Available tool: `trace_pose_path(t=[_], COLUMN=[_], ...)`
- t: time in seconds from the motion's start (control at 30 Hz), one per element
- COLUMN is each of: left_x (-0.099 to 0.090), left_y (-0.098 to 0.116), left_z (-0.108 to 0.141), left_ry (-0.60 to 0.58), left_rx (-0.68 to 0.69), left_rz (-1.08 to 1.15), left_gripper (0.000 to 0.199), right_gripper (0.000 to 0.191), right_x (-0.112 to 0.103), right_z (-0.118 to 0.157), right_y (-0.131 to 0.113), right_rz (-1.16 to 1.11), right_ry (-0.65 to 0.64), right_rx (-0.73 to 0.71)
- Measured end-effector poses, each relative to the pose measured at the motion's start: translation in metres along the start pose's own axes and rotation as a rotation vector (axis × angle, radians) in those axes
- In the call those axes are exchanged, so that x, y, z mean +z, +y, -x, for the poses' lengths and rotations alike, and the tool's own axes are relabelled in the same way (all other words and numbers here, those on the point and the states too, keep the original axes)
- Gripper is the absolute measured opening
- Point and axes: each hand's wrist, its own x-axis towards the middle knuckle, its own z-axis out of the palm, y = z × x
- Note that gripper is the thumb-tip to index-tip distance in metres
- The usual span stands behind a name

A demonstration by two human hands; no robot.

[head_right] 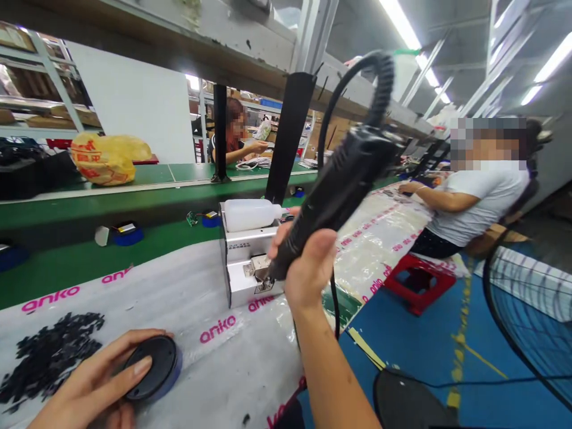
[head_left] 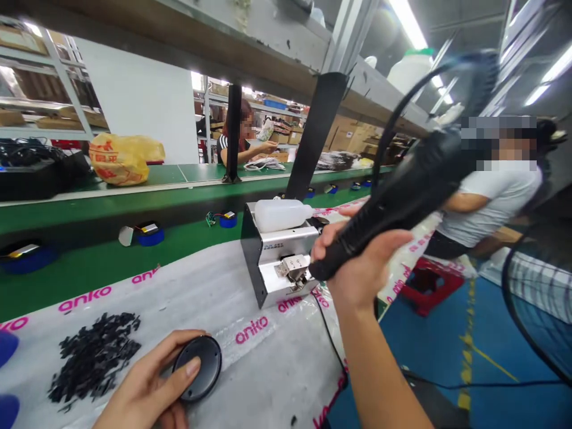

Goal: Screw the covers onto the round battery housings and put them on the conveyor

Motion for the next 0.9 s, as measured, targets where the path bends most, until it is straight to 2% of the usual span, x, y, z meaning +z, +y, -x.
trace_pose_path(t=[0.1,0.17,0.3,0.4,0.5,0.6,0.73,0.9], left_x=[0.000,0.000,0.000,-0.001,-0.001,0.001,0.003,0.002], left_y=[0.002,0.002,0.001,0.000,0.003,0.007,0.008,0.007], left_z=[0.000,-0.001,-0.004,-0.005,-0.004,-0.002,0.000,0.000], left_ry=[0.001,-0.014,-0.056,-0.116,-0.164,-0.164,-0.153,-0.153], left_rx=[0.011,0.002,-0.038,-0.043,-0.020,0.001,0.010,0.012], left_rz=[0.008,0.008,0.018,0.022,-0.001,-0.006,0.008,0.028], left_gripper=[0.064,0.065,0.067,0.063,0.051,0.042,0.039,0.041], right_gripper=[0.068,0.067,0.068,0.065,0.068,0.067,0.067,0.069], right_x=[0.002,0.000,0.007,0.032,0.064,0.083,0.085,0.088], right_z=[-0.016,-0.014,0.020,0.052,0.074,0.084,0.087,0.085], right_y=[0.021,0.024,0.000,-0.023,-0.032,-0.025,-0.011,-0.005], right_rz=[0.016,0.017,-0.063,-0.174,-0.189,-0.214,-0.227,-0.257], right_ry=[-0.026,-0.075,-0.227,-0.309,-0.308,-0.305,-0.304,-0.307], right_rx=[0.040,0.108,0.256,0.281,0.279,0.322,0.362,0.330])
